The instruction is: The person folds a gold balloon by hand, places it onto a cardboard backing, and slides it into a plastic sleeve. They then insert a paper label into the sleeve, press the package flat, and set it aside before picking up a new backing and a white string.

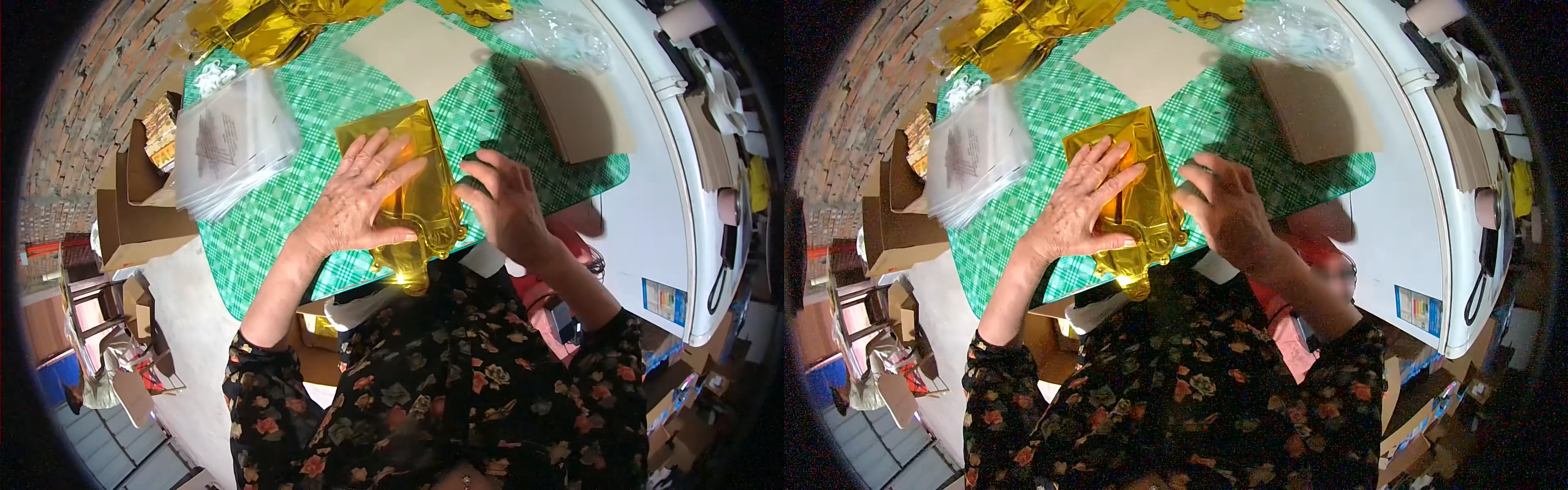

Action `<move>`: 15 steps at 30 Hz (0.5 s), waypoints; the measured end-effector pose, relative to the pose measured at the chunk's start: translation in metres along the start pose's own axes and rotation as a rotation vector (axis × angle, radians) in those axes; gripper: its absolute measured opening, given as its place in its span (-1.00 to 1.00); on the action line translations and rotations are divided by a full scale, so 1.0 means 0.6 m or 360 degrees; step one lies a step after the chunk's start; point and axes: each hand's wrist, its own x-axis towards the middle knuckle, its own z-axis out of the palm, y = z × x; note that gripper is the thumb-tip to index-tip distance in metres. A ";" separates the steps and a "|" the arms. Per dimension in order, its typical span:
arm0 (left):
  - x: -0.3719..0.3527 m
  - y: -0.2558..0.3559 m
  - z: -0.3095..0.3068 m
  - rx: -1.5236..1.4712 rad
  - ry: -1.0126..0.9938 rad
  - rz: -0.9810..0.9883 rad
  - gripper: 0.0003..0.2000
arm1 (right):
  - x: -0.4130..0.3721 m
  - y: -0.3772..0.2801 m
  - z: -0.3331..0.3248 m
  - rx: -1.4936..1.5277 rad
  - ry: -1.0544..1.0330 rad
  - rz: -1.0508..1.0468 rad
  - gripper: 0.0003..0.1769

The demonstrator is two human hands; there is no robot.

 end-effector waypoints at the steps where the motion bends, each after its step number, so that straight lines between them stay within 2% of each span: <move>1: 0.001 0.000 0.000 0.0006 -0.0003 0.0000 -0.01 | -0.002 -0.006 0.007 0.0019 0.0004 0.0028 -0.61; 8: 0.002 0.002 -0.003 -0.0015 0.0005 -0.0010 0.03 | 0.030 -0.014 0.007 0.0103 0.0008 0.0053 -0.62; 13: 0.000 -0.005 0.003 -0.0089 0.0041 -0.0042 0.16 | 0.066 -0.008 0.010 0.0399 0.0106 0.0008 -0.62; 15: 0.002 -0.003 0.004 -0.0194 0.0118 -0.0049 0.15 | 0.081 -0.008 0.016 0.0533 0.0102 0.0020 -0.62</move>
